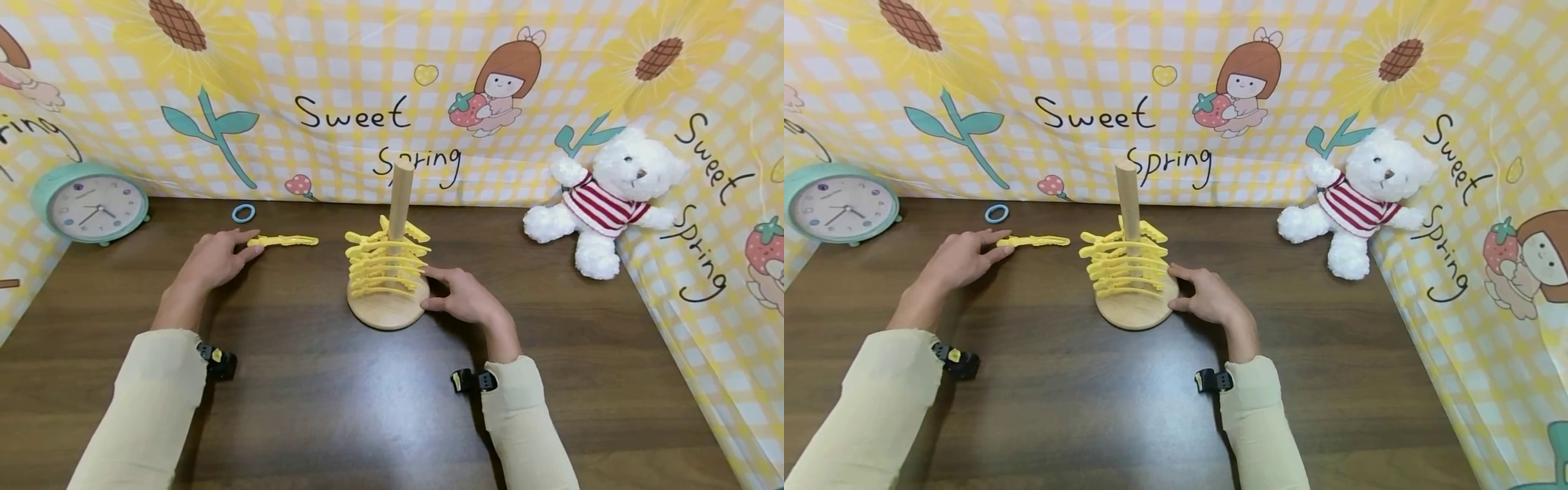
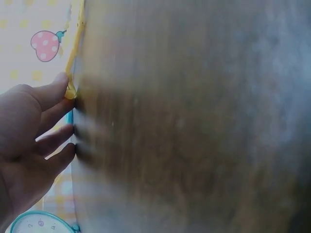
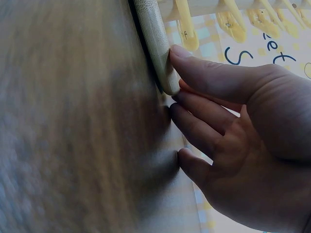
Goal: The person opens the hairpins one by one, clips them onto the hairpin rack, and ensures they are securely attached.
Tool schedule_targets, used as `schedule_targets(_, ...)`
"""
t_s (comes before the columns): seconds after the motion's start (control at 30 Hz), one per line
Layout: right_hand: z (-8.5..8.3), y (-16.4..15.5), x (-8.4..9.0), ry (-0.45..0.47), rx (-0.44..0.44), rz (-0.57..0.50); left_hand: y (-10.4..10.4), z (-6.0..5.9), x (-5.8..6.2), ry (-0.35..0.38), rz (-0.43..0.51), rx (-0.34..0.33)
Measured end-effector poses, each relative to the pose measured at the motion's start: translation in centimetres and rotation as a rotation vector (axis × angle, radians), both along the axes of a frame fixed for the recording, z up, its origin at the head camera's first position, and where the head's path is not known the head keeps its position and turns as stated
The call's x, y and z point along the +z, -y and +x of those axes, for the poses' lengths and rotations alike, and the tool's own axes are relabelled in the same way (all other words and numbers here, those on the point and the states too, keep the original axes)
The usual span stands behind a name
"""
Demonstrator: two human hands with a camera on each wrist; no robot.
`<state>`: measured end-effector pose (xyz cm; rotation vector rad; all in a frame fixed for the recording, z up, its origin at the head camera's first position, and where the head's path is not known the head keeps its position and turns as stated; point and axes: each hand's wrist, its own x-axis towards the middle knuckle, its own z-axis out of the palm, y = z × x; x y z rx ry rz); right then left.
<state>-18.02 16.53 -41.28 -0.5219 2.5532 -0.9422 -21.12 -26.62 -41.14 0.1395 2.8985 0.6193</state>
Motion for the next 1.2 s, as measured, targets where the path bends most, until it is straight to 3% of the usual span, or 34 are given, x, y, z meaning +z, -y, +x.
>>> schedule_targets(0.33, 0.1, 0.0, -0.1, 0.004, -0.004, -0.007, -0.1, 0.4, 0.2, -0.037, 0.067, 0.042)
schedule_targets(0.6, 0.1, 0.0, -0.1, 0.012, -0.005, -0.001, -0.1, 0.6, 0.4, -0.140, 0.131, 0.071)
schedule_targets(1.2, 0.0, 0.0, -0.1, 0.002, 0.001, 0.010, -2.0, 1.7, 1.9, -0.256, 0.302, 0.147)
